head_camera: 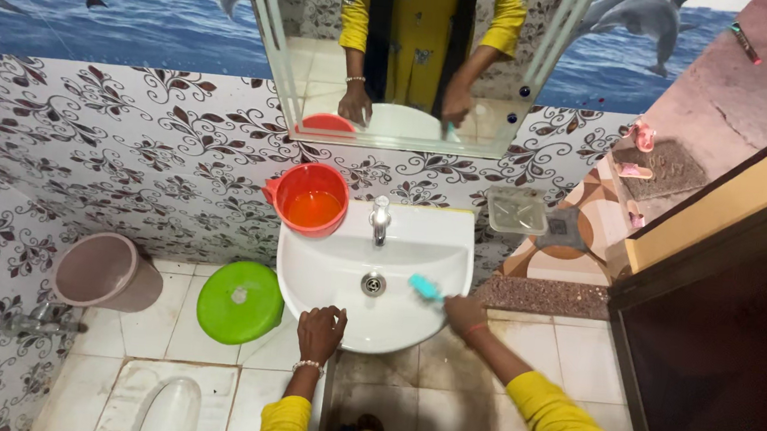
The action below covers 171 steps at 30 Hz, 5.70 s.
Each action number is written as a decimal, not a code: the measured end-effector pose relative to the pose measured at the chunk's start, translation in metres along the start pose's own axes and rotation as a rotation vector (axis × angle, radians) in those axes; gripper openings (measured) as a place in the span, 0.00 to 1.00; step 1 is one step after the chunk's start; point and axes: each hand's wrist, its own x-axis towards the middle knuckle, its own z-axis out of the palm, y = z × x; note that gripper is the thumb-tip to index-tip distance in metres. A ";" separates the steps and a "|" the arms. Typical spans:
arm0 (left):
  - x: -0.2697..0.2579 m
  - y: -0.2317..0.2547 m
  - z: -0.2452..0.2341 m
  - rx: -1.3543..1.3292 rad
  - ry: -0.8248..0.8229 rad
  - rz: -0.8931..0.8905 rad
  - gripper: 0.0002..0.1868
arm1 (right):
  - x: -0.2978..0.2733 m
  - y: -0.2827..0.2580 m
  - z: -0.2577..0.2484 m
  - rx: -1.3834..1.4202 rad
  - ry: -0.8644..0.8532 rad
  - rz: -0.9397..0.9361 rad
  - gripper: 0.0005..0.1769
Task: The person scrubs the inside of a white bathroom sink with a blue brush. The person repeatedly scrubs the basin and faucet area while standing in front of the sink.
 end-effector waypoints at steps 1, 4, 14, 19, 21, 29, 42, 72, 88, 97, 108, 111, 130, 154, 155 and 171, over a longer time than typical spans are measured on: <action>-0.001 0.001 0.000 -0.012 0.009 -0.002 0.17 | 0.002 0.017 -0.006 -0.048 0.033 0.052 0.09; -0.001 0.003 0.001 -0.019 0.019 -0.017 0.18 | 0.002 0.036 -0.011 -0.064 0.061 0.150 0.10; -0.003 -0.002 -0.005 -0.071 -0.081 -0.044 0.20 | -0.003 -0.161 0.040 0.348 -0.031 -0.105 0.09; -0.002 -0.001 -0.003 -0.078 -0.108 -0.090 0.20 | 0.012 -0.155 0.043 0.280 -0.074 -0.114 0.09; -0.001 -0.002 0.001 -0.093 -0.152 -0.112 0.20 | 0.016 -0.111 0.043 0.200 -0.056 -0.102 0.10; 0.027 -0.019 -0.003 -0.041 -0.023 0.013 0.16 | 0.001 0.040 -0.007 0.093 -0.012 0.150 0.12; 0.026 -0.018 -0.006 -0.095 0.081 -0.026 0.15 | 0.030 -0.188 0.030 0.347 -0.051 -0.133 0.12; 0.023 -0.018 0.003 -0.124 0.133 -0.075 0.12 | 0.026 -0.068 0.027 0.019 -0.044 -0.171 0.12; 0.023 -0.016 0.002 -0.204 0.190 -0.092 0.11 | 0.057 -0.172 0.057 0.350 -0.068 -0.068 0.13; 0.025 -0.020 0.008 -0.123 0.160 -0.086 0.14 | 0.023 -0.037 0.013 0.179 -0.032 -0.020 0.13; 0.023 -0.020 0.009 -0.128 0.147 -0.105 0.14 | 0.046 -0.144 0.042 0.205 -0.004 0.057 0.13; 0.022 -0.019 0.006 -0.117 0.150 -0.115 0.13 | 0.031 -0.183 0.049 0.448 -0.054 0.016 0.13; 0.022 -0.017 0.006 -0.159 0.112 -0.150 0.13 | 0.056 -0.115 0.014 0.341 -0.262 0.106 0.18; 0.022 -0.019 0.010 -0.137 0.121 -0.150 0.11 | 0.070 -0.131 0.027 0.224 -0.137 0.089 0.14; 0.022 -0.020 0.010 -0.113 0.121 -0.136 0.11 | 0.073 -0.135 0.028 0.205 -0.123 0.096 0.14; 0.023 -0.018 0.004 -0.139 0.068 -0.144 0.14 | 0.021 -0.077 0.026 0.354 -0.380 0.086 0.18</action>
